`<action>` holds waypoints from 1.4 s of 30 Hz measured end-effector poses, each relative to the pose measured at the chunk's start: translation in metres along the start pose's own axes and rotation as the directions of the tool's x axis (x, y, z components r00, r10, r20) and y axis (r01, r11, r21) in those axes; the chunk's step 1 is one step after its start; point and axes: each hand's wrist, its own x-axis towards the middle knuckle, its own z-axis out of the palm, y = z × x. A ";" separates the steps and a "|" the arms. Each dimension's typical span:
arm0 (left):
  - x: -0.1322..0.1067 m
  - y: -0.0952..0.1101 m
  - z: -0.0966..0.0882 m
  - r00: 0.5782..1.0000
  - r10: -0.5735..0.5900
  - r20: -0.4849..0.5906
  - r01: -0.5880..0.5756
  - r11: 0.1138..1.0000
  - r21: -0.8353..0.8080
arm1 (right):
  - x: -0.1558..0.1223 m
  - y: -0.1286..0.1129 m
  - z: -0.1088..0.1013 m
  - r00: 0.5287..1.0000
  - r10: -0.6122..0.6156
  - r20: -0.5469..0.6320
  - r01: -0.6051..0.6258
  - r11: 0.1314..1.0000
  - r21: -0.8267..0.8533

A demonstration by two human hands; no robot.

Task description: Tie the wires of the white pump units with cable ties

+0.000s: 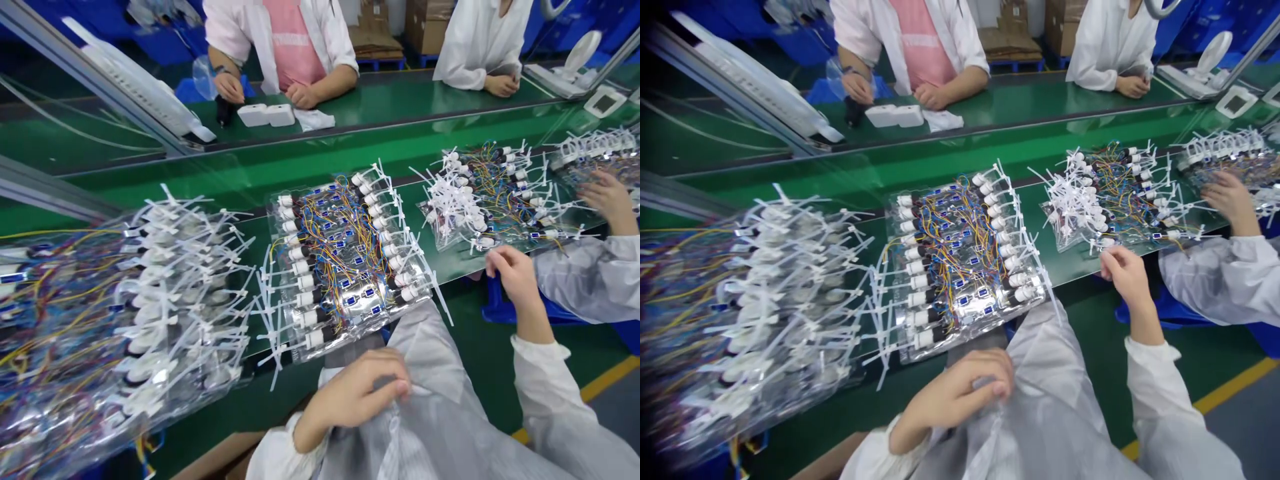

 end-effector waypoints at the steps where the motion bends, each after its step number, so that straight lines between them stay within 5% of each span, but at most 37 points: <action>1: 0.009 0.007 0.002 0.999 0.051 0.012 -0.052 0.998 0.019 | 0.019 -0.013 0.005 0.998 -0.020 0.058 0.015 0.997 0.082; 5: 0.022 0.024 0.012 0.980 0.200 0.013 -0.200 0.977 0.069 | 0.080 -0.056 0.037 0.988 -0.153 -0.015 0.152 0.987 -0.045; 8: 0.005 0.027 0.008 0.974 0.222 -0.054 -0.214 0.969 0.127 | 0.095 -0.071 0.053 0.984 -0.177 -0.020 0.176 0.983 -0.050; 11: -0.026 0.032 -0.010 0.978 0.135 -0.162 -0.111 0.982 0.152 | 0.096 -0.081 0.052 0.998 -0.056 -0.034 0.064 0.948 0.312; 14: -0.046 0.045 -0.034 0.943 0.037 -0.331 0.017 0.988 0.156 | 0.103 -0.096 0.040 1.000 -0.013 0.010 0.003 0.741 0.672; 17: -0.037 0.061 -0.065 0.815 0.017 -0.579 0.114 0.975 0.189 | 0.116 -0.116 0.034 0.986 -0.139 0.091 0.014 0.615 0.788; 20: -0.004 0.069 -0.114 0.689 0.076 -0.721 0.231 0.920 0.318 | 0.127 -0.144 0.047 0.950 -0.247 0.192 -0.012 0.583 0.812; 23: 0.031 0.063 -0.171 0.531 0.089 -0.843 0.540 0.731 0.418 | 0.130 -0.182 0.070 0.896 -0.333 0.293 -0.050 0.581 0.812; 25: 0.047 0.053 -0.205 0.401 0.053 -0.915 0.754 0.548 0.362 | 0.129 -0.211 0.084 0.861 -0.351 0.367 -0.124 0.554 0.823; 27: 0.055 0.040 -0.230 0.322 0.004 -0.947 0.863 0.410 0.295 | 0.126 -0.242 0.096 0.838 -0.323 0.440 -0.238 0.509 0.827; 32: 0.051 0.013 -0.252 0.330 -0.086 -0.940 0.910 0.295 0.292 | 0.110 -0.311 0.134 0.743 -0.269 0.613 -0.471 0.441 0.764; 36: 0.045 0.000 -0.258 0.317 -0.063 -0.946 0.915 0.285 0.287 | 0.110 -0.343 0.199 0.664 -0.301 0.684 -0.568 0.392 0.724; 38: 0.045 -0.006 -0.260 0.308 -0.023 -0.951 0.910 0.299 0.288 | 0.117 -0.348 0.237 0.673 -0.295 0.678 -0.556 0.403 0.727; 42: 0.048 -0.015 -0.259 0.285 0.040 -0.958 0.872 0.405 0.276 | 0.122 -0.341 0.299 0.763 -0.241 0.600 -0.473 0.425 0.772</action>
